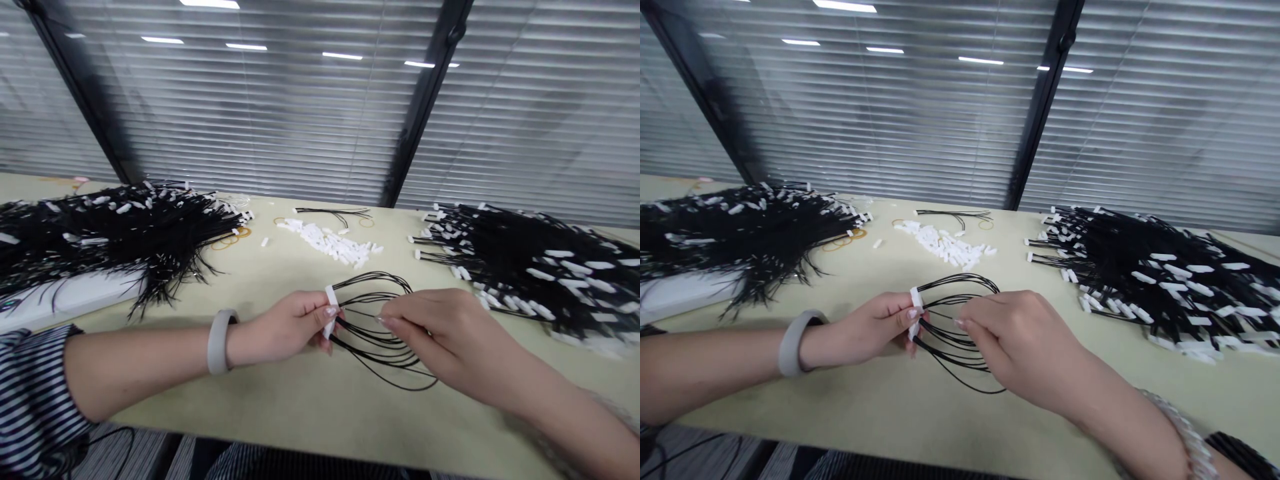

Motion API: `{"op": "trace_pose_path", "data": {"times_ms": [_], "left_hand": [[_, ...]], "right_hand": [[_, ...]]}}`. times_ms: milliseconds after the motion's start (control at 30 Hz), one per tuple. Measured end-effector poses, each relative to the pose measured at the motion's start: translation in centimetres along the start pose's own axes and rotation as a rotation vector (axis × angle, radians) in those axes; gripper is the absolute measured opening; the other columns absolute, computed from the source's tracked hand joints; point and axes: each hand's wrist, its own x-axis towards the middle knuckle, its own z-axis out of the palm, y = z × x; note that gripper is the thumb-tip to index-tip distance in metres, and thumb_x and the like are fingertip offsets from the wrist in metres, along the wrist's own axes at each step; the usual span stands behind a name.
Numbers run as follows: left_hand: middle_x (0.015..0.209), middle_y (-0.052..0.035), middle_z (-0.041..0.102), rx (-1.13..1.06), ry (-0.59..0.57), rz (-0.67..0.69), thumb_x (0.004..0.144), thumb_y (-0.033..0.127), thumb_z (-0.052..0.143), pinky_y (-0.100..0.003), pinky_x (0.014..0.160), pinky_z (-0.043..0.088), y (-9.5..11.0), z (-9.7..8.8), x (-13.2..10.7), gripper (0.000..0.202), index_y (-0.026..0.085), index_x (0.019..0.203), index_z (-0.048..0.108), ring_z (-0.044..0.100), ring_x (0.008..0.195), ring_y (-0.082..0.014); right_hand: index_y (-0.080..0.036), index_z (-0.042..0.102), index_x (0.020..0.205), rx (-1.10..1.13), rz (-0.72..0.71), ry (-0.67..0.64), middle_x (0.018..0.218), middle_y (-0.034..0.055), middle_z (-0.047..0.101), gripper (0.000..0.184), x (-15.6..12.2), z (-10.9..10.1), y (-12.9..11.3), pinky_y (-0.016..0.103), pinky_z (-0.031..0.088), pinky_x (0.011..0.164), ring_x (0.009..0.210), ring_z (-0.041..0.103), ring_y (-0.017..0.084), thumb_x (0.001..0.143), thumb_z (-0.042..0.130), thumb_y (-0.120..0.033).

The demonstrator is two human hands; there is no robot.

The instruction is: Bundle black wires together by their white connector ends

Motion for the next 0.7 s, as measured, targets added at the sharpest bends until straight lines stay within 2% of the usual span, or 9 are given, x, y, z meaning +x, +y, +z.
{"op": "trace_pose_path", "data": {"times_ms": [167,267,333,500,700], "left_hand": [[0.071,0.003,0.048,0.01,-0.002,0.008,0.088,0.04,0.041,-0.023,0.058,0.043,-0.1,-0.1,0.0,0.028,0.015,0.077,0.049,0.055,0.059,-0.0066],[0.07,0.0029,0.048,0.038,-0.017,0.018,0.088,0.039,0.04,-0.023,0.058,0.043,0.0,0.0,0.0,0.028,0.015,0.077,0.049,0.054,0.059,-0.0069],[0.068,0.003,0.049,0.06,-0.028,0.024,0.088,0.039,0.039,-0.023,0.058,0.043,0.3,0.1,0.0,0.028,0.015,0.076,0.048,0.054,0.059,-0.0071],[0.062,0.0038,0.047,0.145,-0.037,0.021,0.089,0.037,0.037,-0.022,0.056,0.041,0.9,0.4,-0.2,0.03,0.015,0.069,0.044,0.053,0.059,-0.008],[0.061,0.0041,0.045,0.165,-0.041,0.03,0.089,0.035,0.037,-0.022,0.057,0.042,1.2,0.6,-0.2,0.029,0.015,0.069,0.045,0.053,0.059,-0.0085]], "right_hand": [[-0.02,0.057,0.072,-0.06,0.097,-0.026,0.055,-0.0048,0.052,0.022,0.1,0.3,0.2,0.022,0.028,0.05,0.047,0.04,0.006,0.086,0.04,-0.021],[-0.023,0.06,0.081,-0.097,0.131,-0.046,0.059,-0.0045,0.057,0.021,0.2,0.8,0.3,0.023,0.029,0.052,0.048,0.044,0.007,0.087,0.04,-0.025],[-0.024,0.06,0.087,-0.135,0.119,-0.062,0.062,-0.0034,0.058,0.021,0.3,1.3,0.2,0.023,0.03,0.053,0.051,0.047,0.009,0.088,0.039,-0.027],[-0.02,0.058,0.084,-0.174,0.071,-0.068,0.067,-0.0011,0.058,0.021,0.4,2.3,-0.1,0.024,0.032,0.055,0.059,0.05,0.01,0.088,0.038,-0.021],[-0.02,0.054,0.081,-0.202,0.048,-0.076,0.069,-0.0023,0.057,0.02,0.3,2.4,-0.1,0.023,0.029,0.052,0.057,0.048,0.01,0.085,0.036,-0.014]]}}
